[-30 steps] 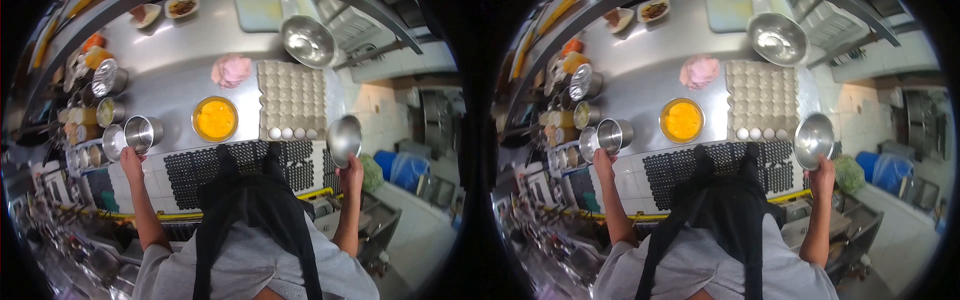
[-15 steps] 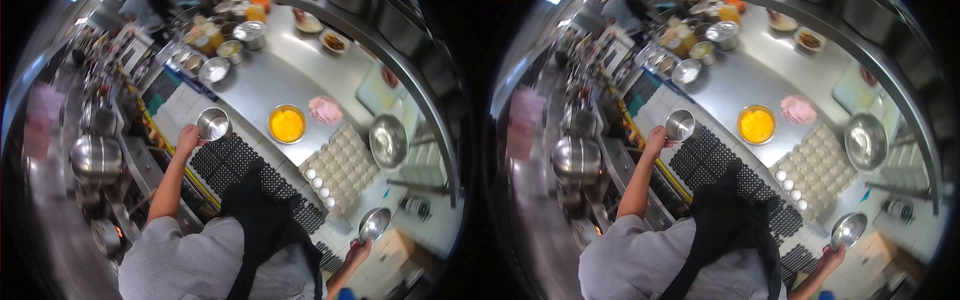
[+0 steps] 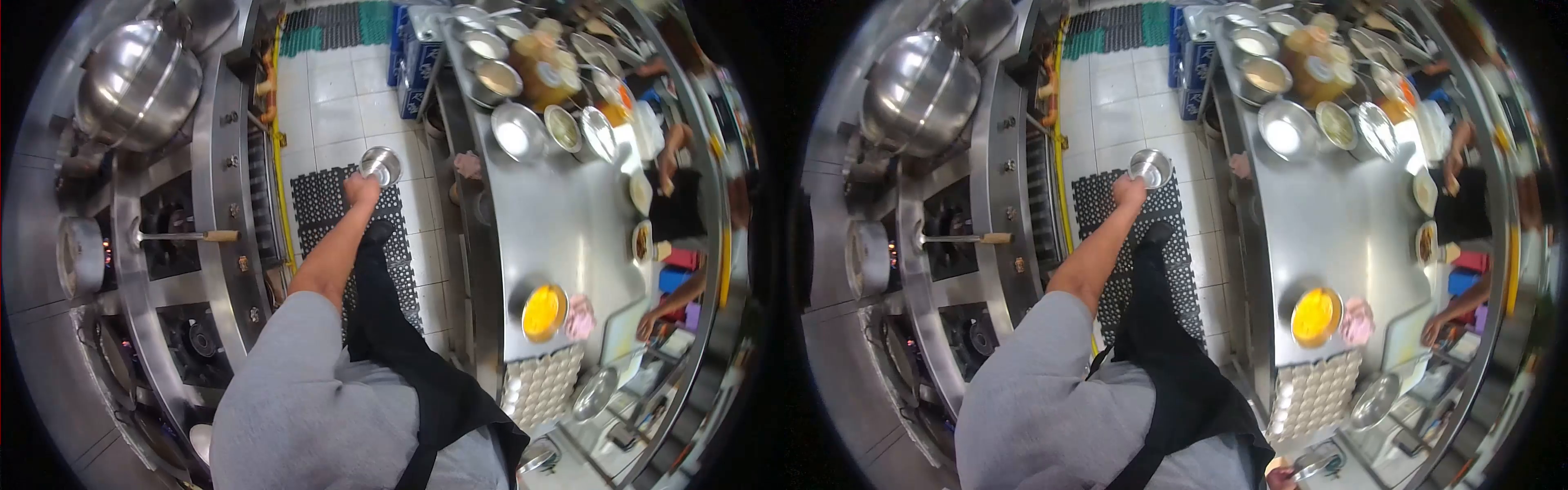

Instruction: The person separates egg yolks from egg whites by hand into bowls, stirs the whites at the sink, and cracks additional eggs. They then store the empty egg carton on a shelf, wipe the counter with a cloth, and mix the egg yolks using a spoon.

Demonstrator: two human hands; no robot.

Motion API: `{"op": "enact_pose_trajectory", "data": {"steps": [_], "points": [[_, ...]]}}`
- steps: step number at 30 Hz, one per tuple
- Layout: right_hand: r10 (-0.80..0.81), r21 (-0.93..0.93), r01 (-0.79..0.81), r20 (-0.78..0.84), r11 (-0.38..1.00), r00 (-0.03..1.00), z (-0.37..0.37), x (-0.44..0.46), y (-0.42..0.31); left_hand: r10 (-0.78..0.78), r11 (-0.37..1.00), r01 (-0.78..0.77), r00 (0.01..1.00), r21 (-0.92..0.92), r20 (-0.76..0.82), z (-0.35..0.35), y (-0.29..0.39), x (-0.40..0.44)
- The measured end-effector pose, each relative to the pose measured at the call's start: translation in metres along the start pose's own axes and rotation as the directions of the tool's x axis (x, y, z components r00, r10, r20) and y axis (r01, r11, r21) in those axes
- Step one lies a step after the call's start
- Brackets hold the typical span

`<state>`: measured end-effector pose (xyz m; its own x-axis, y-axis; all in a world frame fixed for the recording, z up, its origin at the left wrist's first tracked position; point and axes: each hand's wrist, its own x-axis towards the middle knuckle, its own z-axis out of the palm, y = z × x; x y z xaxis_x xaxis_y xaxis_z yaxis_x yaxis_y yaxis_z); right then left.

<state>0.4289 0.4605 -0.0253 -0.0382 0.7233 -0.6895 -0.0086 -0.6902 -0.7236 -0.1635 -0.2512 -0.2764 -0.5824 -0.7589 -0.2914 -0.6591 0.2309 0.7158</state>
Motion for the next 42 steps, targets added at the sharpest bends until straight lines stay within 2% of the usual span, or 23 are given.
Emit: {"op": "enact_pose_trajectory", "data": {"steps": [5,7,8,10,11,14,16,18,19,21,22,24,25,26,28,29,31,32,34,35,37,40,42], "points": [[-0.018,-0.274,0.016,-0.004,0.961,1.000,0.143,-0.078,0.064,-0.092,0.995,0.094,0.993,0.029,-0.070,0.115,0.005,0.084],[-0.028,-0.344,0.020,-0.019,0.939,0.999,0.197,-0.101,0.097,-0.176,0.984,0.171,0.978,0.055,0.110,0.150,0.016,0.121],[-0.034,-0.365,0.022,-0.028,0.931,0.999,0.219,-0.111,0.112,-0.182,0.983,0.176,0.975,0.058,0.129,0.177,0.013,0.144],[-0.055,-0.400,0.031,-0.049,0.916,0.997,0.259,-0.125,0.137,-0.096,0.995,0.095,0.973,0.017,0.212,0.235,0.011,0.180],[-0.063,-0.414,0.032,-0.063,0.910,0.996,0.272,-0.135,0.149,-0.152,0.987,0.160,0.951,-0.006,0.270,0.244,0.028,0.191],[-0.091,-0.445,0.032,-0.110,0.895,0.990,0.298,-0.148,0.171,-0.199,0.972,0.228,0.923,-0.053,0.331,0.320,0.039,0.231],[-0.099,-0.462,0.021,-0.145,0.886,0.985,0.311,-0.156,0.180,-0.193,0.977,0.215,0.902,-0.013,0.387,0.366,0.045,0.256],[-0.113,-0.477,0.017,-0.173,0.879,0.978,0.316,-0.161,0.183,-0.112,0.985,0.151,0.926,-0.080,0.361,0.411,0.045,0.268],[-0.124,-0.484,0.018,-0.188,0.875,0.974,0.317,-0.164,0.183,-0.116,0.986,0.154,0.920,-0.071,0.374,0.429,0.045,0.270],[-0.127,-0.496,0.004,-0.215,0.868,0.968,0.323,-0.166,0.187,-0.069,0.961,0.171,0.910,-0.218,0.408,0.456,0.050,0.279],[-0.130,-0.506,-0.002,-0.224,0.862,0.966,0.324,-0.167,0.186,-0.077,0.962,0.176,0.909,-0.209,0.411,0.463,0.055,0.282],[-0.135,-0.526,-0.015,-0.245,0.850,0.960,0.326,-0.170,0.184,-0.031,0.941,0.159,0.920,-0.299,0.391,0.475,0.058,0.286],[-0.133,-0.533,-0.021,-0.250,0.846,0.959,0.327,-0.171,0.184,0.059,0.960,0.014,0.967,-0.280,0.248,0.505,0.042,0.290],[-0.134,-0.537,-0.025,-0.255,0.843,0.958,0.328,-0.170,0.184,0.058,0.960,0.013,0.968,-0.278,0.246,0.519,0.030,0.294],[-0.140,-0.537,-0.023,-0.261,0.843,0.955,0.325,-0.165,0.185,0.026,0.914,0.084,0.964,-0.396,0.265,0.532,0.030,0.297],[-0.137,-0.537,-0.027,-0.264,0.843,0.955,0.322,-0.164,0.184,0.030,0.915,0.081,0.963,-0.396,0.266,0.536,0.028,0.298],[-0.141,-0.536,-0.028,-0.272,0.844,0.952,0.315,-0.167,0.184,-0.054,0.950,0.169,0.917,-0.262,0.395,0.532,0.026,0.296],[-0.142,-0.534,-0.028,-0.276,0.845,0.951,0.310,-0.169,0.184,-0.048,0.952,0.165,0.914,-0.260,0.404,0.529,0.024,0.295],[-0.140,-0.523,-0.031,-0.284,0.852,0.949,0.304,-0.173,0.184,-0.127,0.875,0.327,0.868,-0.358,0.481,0.542,0.012,0.296],[-0.141,-0.516,-0.030,-0.289,0.856,0.947,0.299,-0.176,0.185,-0.118,0.876,0.322,0.866,-0.360,0.487,0.539,0.015,0.293],[-0.148,-0.505,-0.020,-0.290,0.863,0.945,0.291,-0.183,0.184,-0.237,0.506,0.710,0.661,-0.490,0.712,0.497,0.049,0.284],[-0.163,-0.477,0.005,-0.292,0.879,0.943,0.272,-0.203,0.175,-0.132,0.480,0.724,0.618,-0.495,0.775,0.489,0.038,0.289],[-0.198,-0.416,0.059,-0.299,0.907,0.933,0.231,-0.234,0.159,-0.036,0.485,0.682,0.641,-0.547,0.766,0.489,-0.003,0.286]]}}
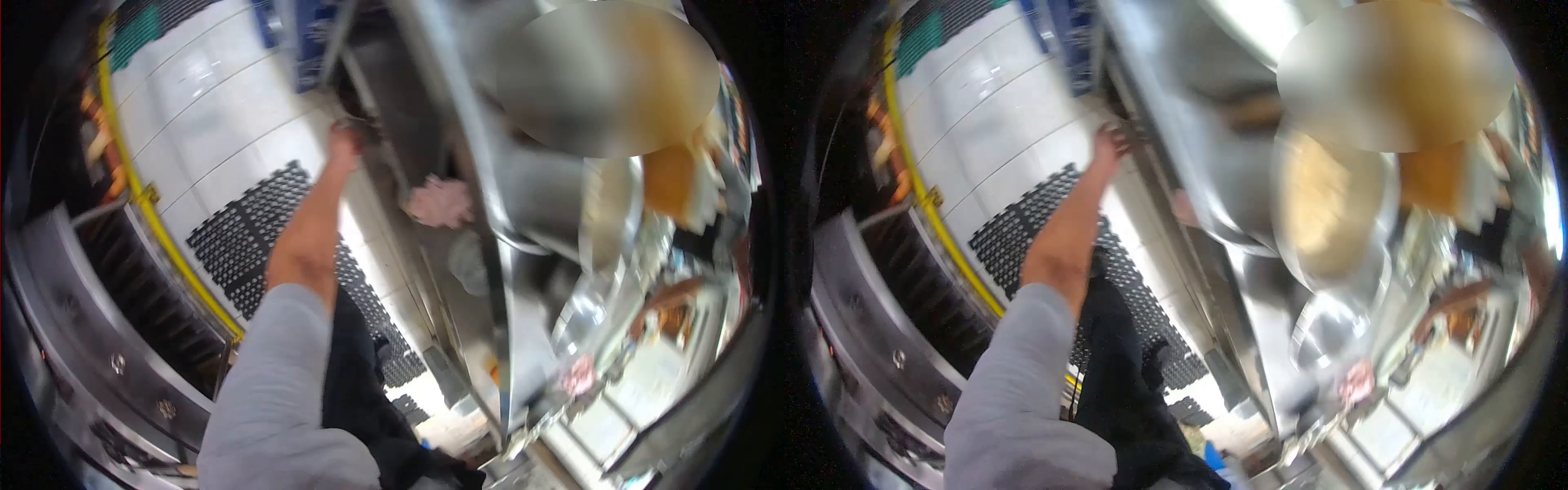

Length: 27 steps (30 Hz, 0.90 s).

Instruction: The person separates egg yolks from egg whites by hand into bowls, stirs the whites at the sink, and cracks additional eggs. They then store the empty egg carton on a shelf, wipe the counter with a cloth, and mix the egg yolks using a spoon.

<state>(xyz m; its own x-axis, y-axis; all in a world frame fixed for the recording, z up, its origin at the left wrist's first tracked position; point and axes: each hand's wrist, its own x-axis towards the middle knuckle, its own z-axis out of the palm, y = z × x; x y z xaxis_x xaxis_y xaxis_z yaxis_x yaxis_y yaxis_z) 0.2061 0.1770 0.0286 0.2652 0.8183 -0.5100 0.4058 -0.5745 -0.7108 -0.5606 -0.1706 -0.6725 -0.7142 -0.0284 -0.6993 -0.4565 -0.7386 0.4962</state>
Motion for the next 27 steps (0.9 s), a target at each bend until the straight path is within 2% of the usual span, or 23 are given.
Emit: {"op": "enact_pose_trajectory", "data": {"steps": [1,2,3,4,5,6,7,8,9,10,11,14,16,17,19,20,21,23,25,27], "points": [[-0.028,0.061,0.029,-0.010,0.998,1.000,-0.037,-0.004,0.002,-0.051,0.997,0.051,0.999,-0.064,0.004,-0.010,0.005,-0.020],[-0.056,0.140,0.058,-0.015,0.989,0.998,-0.078,-0.006,0.006,-0.099,0.995,0.100,0.994,-0.026,0.043,-0.023,0.009,-0.043],[-0.072,0.221,0.074,-0.017,0.972,0.997,-0.117,-0.007,0.015,0.014,0.992,-0.033,0.987,0.118,0.159,-0.069,-0.009,-0.056],[-0.087,0.305,0.087,-0.012,0.948,0.996,-0.157,-0.001,0.028,-0.296,0.925,0.285,0.955,-0.251,-0.005,-0.079,0.009,-0.089],[-0.028,0.489,0.072,-0.097,0.870,0.995,-0.184,0.025,0.045,-0.330,0.921,0.314,0.943,-0.232,-0.035,-0.099,0.013,-0.118],[-0.070,0.460,0.094,-0.070,0.883,0.995,-0.215,0.053,0.073,-0.336,0.935,0.324,0.939,-0.142,-0.071,-0.126,0.009,-0.156],[0.050,0.515,0.025,-0.132,0.857,0.990,-0.192,0.045,0.066,-0.342,0.940,0.338,0.932,-0.054,-0.122,-0.153,0.009,-0.194],[0.090,0.499,0.069,-0.287,0.864,0.954,-0.172,0.048,0.061,-0.348,0.932,0.360,0.919,0.035,-0.183,-0.179,0.012,-0.234],[0.114,0.555,0.003,-0.177,0.832,0.978,-0.200,0.075,0.079,-0.356,0.911,0.393,0.903,0.129,-0.239,-0.199,0.016,-0.274],[0.123,0.667,0.034,-0.188,0.745,0.974,-0.209,0.097,0.089,-0.352,0.877,0.419,0.893,0.236,-0.279,-0.218,0.024,-0.317],[0.110,0.651,0.066,-0.227,0.756,0.968,-0.222,0.124,0.105,-0.408,0.720,0.353,0.912,0.598,-0.047,-0.259,0.029,-0.339],[0.217,0.684,-0.050,-0.160,0.728,0.963,-0.230,0.161,0.114,-0.438,0.798,0.488,0.873,0.353,-0.215,-0.279,0.049,-0.407],[0.257,0.712,-0.123,-0.082,0.691,0.963,-0.242,0.189,0.115,-0.375,0.740,0.436,0.900,0.512,-0.223,-0.230,0.057,-0.464],[0.269,0.739,-0.145,-0.052,0.658,0.962,-0.252,0.208,0.117,-0.322,0.661,0.410,0.912,0.629,-0.256,-0.210,0.054,-0.491],[0.241,0.732,-0.154,-0.014,0.663,0.970,-0.276,0.242,0.129,-0.357,0.486,0.291,0.927,0.824,-0.117,-0.152,0.024,-0.540],[0.255,0.747,-0.183,0.018,0.639,0.967,-0.288,0.258,0.132,-0.495,0.373,0.224,0.869,0.900,-0.011,-0.092,0.006,-0.596],[0.238,0.729,-0.152,-0.016,0.668,0.971,-0.299,0.272,0.134,-0.627,0.262,0.138,0.776,0.955,0.060,-0.022,-0.012,-0.664],[0.195,0.709,-0.089,-0.070,0.700,0.978,-0.321,0.292,0.133,-0.802,0.164,-0.022,0.579,0.986,0.146,0.064,-0.064,-0.756],[0.179,0.658,-0.112,-0.034,0.744,0.983,-0.348,0.308,0.134,-0.866,0.195,-0.226,0.418,0.954,0.276,0.130,-0.117,-0.835],[0.098,0.570,-0.047,-0.058,0.820,0.994,-0.363,0.324,0.132,-0.812,0.191,-0.295,0.488,0.936,0.320,0.174,-0.167,-0.899]]}}
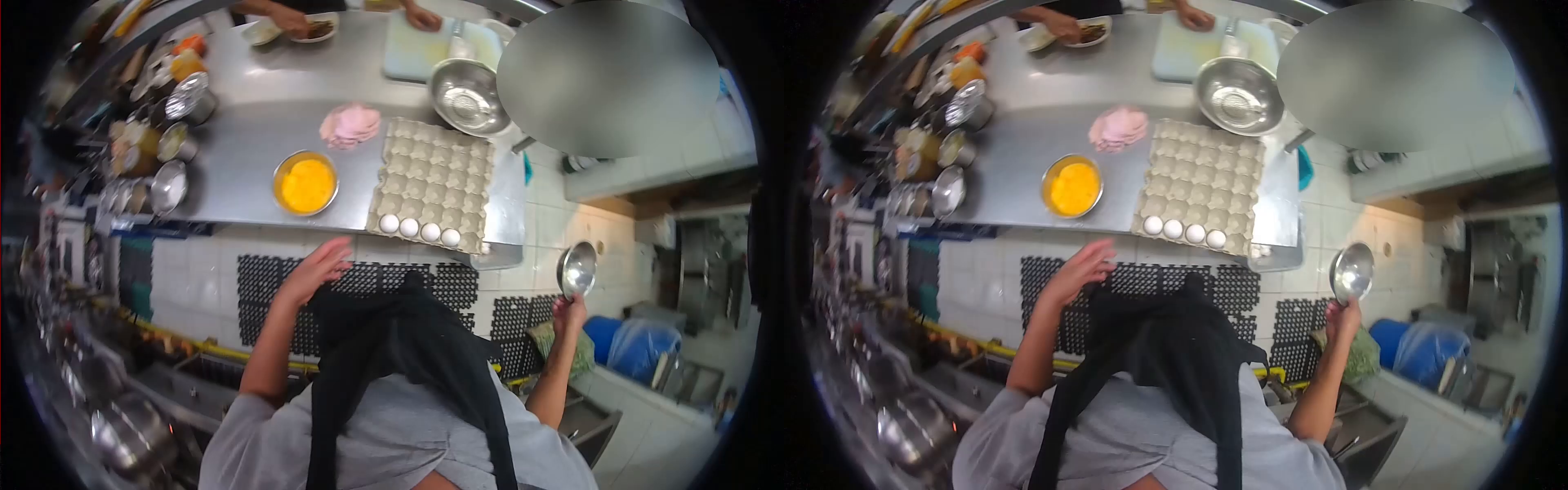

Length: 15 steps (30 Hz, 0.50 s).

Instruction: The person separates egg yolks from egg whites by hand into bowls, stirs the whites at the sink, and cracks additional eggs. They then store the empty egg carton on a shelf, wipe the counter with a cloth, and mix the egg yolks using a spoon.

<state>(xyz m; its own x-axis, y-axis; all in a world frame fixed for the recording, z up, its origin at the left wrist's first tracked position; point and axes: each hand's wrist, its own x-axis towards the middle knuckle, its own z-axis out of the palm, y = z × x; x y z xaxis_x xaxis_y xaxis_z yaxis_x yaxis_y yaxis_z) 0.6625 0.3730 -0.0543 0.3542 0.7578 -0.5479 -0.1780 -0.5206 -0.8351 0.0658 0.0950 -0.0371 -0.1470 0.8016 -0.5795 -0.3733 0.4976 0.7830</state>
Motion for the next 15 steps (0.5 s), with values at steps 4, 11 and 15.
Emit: {"op": "enact_pose_trajectory", "data": {"steps": [4,11,15], "points": [[-0.002,0.012,0.001,0.076,1.000,0.997,-0.017,0.029,-0.007,-0.002,0.992,-0.041,0.943,-0.120,-0.332,0.073,0.003,0.060],[0.059,-0.024,-0.056,0.137,0.998,0.989,-0.043,0.052,0.007,-0.143,0.937,-0.077,0.805,-0.340,-0.576,0.122,-0.002,0.097],[0.141,-0.239,-0.067,0.307,0.969,0.941,0.012,0.006,-0.010,0.438,0.886,-0.109,0.516,0.451,-0.736,0.133,-0.045,0.096]]}}
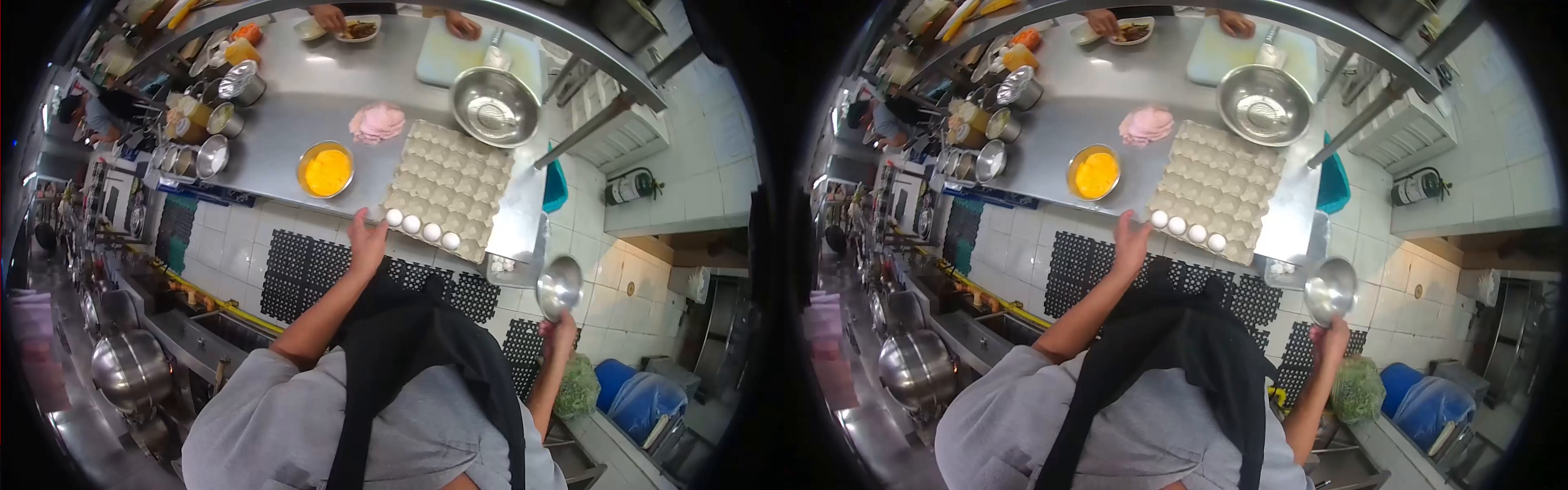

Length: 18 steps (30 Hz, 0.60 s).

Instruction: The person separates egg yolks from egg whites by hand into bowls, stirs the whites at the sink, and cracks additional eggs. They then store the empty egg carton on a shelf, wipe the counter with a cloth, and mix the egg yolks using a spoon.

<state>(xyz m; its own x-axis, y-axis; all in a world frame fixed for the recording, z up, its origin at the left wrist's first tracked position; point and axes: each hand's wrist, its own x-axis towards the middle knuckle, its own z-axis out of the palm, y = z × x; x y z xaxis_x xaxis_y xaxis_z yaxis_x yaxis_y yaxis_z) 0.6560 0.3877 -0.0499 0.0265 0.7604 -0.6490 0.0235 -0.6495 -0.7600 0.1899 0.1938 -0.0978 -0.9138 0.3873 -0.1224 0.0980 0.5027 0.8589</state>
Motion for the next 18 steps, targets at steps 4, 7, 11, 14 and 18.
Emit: {"op": "enact_pose_trajectory", "data": {"steps": [4,7,11,14,18], "points": [[-0.012,-0.096,0.018,0.061,0.995,0.998,0.068,0.043,-0.002,0.278,0.961,-0.277,0.955,-0.026,0.103,-0.017,0.045,0.009],[0.023,-0.107,-0.014,0.081,0.994,0.996,0.114,0.047,-0.025,0.608,0.742,-0.656,0.746,0.139,0.272,-0.028,0.056,0.023],[0.006,-0.129,0.010,0.124,0.992,0.992,0.141,0.069,-0.024,0.489,0.748,-0.632,0.732,0.205,0.473,-0.039,0.063,0.030],[0.011,-0.165,0.013,0.145,0.986,0.989,0.154,0.078,-0.023,0.452,0.715,-0.648,0.714,0.261,0.535,-0.039,0.068,0.032],[0.009,-0.078,0.002,0.150,0.997,0.989,0.163,0.042,-0.034,0.469,0.663,-0.693,0.680,0.283,0.564,-0.034,0.065,0.036]]}}
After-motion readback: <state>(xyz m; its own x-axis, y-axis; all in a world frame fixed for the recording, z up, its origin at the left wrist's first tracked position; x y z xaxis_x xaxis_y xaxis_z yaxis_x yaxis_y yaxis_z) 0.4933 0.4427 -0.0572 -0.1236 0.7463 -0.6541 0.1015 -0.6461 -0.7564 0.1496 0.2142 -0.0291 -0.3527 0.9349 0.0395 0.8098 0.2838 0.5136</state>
